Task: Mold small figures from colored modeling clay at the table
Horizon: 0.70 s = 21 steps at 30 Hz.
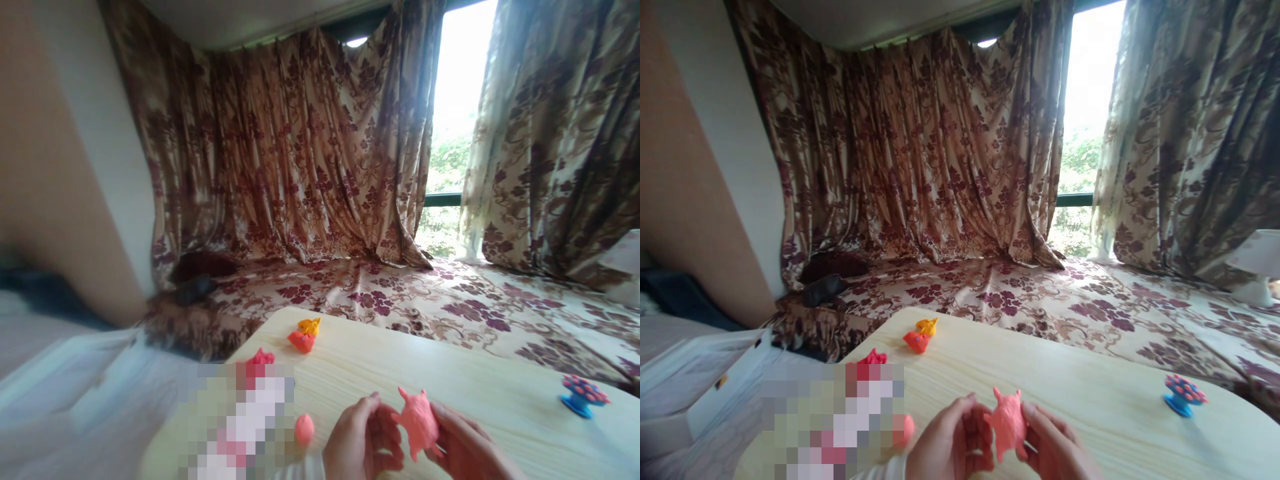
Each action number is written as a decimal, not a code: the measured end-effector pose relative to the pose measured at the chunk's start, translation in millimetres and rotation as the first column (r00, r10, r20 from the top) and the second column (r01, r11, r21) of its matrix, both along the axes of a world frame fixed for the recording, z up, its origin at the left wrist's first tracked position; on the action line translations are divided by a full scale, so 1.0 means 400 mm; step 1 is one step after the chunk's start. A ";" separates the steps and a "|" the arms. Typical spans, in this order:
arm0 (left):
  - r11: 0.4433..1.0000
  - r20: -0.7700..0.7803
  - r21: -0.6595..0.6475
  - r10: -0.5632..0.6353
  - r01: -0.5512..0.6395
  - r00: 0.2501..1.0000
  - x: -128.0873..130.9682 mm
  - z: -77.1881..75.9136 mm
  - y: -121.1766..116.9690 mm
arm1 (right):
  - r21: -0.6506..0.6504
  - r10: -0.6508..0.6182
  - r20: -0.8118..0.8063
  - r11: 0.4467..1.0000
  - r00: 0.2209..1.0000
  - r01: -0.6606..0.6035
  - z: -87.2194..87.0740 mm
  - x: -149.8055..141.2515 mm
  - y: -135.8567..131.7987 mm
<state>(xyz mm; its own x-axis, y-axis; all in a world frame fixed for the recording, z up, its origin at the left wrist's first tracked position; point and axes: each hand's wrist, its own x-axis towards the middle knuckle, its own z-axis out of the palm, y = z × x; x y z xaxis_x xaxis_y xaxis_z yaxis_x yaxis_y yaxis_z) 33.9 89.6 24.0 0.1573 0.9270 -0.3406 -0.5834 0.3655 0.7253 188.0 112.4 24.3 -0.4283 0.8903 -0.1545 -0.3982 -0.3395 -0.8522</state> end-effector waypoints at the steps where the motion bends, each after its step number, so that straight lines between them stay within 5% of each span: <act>1: 1.000 0.025 -0.009 0.001 -0.001 1.000 -0.003 -0.002 0.004 | -0.009 -0.006 -0.004 1.000 1.000 0.006 -0.003 -0.007 0.009; 11: 0.997 0.096 0.067 -0.052 0.046 0.994 -0.013 -0.039 0.039 | -0.016 0.031 -0.046 0.999 0.998 -0.032 -0.044 -0.021 0.045; 21: 0.976 -0.025 0.218 0.033 -0.027 0.999 -0.033 -0.042 0.070 | 0.031 0.127 -0.020 0.992 0.992 -0.126 0.005 -0.078 0.078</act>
